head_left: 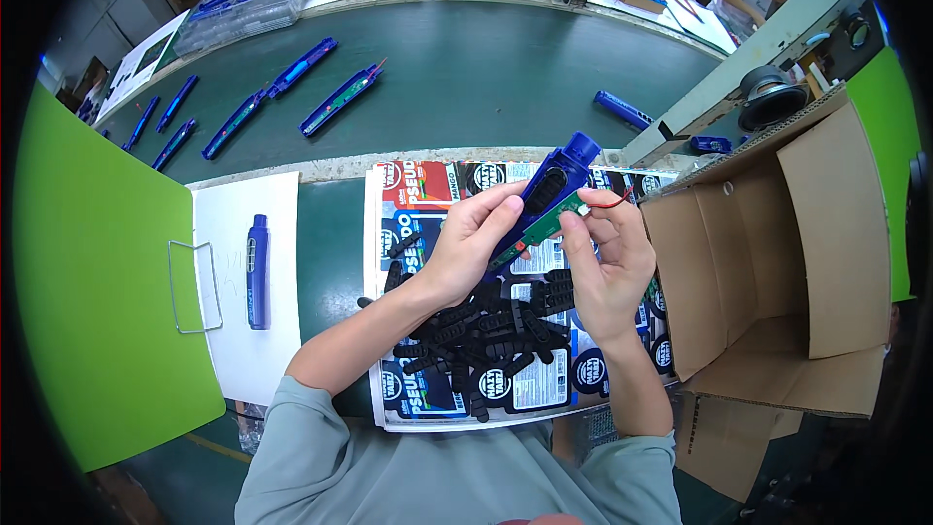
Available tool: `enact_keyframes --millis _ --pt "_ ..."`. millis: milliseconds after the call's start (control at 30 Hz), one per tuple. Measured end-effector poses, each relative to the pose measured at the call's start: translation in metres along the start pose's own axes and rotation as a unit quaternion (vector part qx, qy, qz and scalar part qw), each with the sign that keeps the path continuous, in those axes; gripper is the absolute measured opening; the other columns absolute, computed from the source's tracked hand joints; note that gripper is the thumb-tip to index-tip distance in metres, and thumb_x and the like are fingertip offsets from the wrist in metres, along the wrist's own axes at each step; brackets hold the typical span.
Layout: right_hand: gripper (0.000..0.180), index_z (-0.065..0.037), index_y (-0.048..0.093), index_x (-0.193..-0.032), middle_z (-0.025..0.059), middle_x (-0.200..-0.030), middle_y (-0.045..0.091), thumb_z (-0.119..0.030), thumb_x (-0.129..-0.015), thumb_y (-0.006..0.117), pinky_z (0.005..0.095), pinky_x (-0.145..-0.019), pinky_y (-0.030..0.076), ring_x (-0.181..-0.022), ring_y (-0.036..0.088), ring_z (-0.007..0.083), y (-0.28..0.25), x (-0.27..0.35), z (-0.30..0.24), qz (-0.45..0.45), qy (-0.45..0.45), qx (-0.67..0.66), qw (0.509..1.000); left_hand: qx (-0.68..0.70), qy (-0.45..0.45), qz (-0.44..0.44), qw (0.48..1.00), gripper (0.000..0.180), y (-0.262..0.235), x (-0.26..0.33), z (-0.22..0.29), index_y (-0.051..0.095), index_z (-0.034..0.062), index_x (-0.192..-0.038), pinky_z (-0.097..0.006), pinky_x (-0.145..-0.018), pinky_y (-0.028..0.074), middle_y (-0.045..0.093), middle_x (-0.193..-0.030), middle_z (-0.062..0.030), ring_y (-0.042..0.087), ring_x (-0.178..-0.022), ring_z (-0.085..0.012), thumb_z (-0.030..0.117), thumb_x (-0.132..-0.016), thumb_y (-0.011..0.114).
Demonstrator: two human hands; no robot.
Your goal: The person inserts a green circuit board into a blue plastic casing and secures it with a black plastic clip. This process is repeated multiple times with different units, placing the finished assemblies on the table.
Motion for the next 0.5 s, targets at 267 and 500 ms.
enact_keyframes --millis 267,500 --pt "0.022 0.006 0.066 -0.114 0.0105 -0.098 0.069 0.008 -0.092 0.069 0.0261 -0.068 0.055 -0.077 0.071 0.0135 0.0015 0.0008 -0.0026 -0.002 -0.002 0.0 1.0 -0.015 0.006 -0.003 1.0 0.039 -0.0002 0.0004 0.0004 0.058 0.0008 -0.139 -0.027 -0.072 0.059 0.071 -0.109 -0.0081 0.069 -0.089 -0.0114 0.025 -0.11 0.05" --pt "0.023 0.004 0.067 -0.114 0.0105 -0.097 0.069 0.006 -0.092 0.07 0.0268 -0.066 0.055 -0.076 0.072 0.0144 0.0024 0.0029 -0.0053 0.004 -0.044 0.036 0.998 -0.027 0.02 0.005 0.999 0.039 0.0027 0.0008 0.003 0.058 0.0008 -0.14 -0.027 -0.072 0.059 0.071 -0.11 -0.0077 0.069 -0.09 -0.0113 0.025 -0.11 0.05"
Point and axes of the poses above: each hand's wrist, its own x-axis away from the middle knuckle, its own y-axis out of the palm, z = x × y, the point moved 4 cm from there along -x, towards the middle knuckle
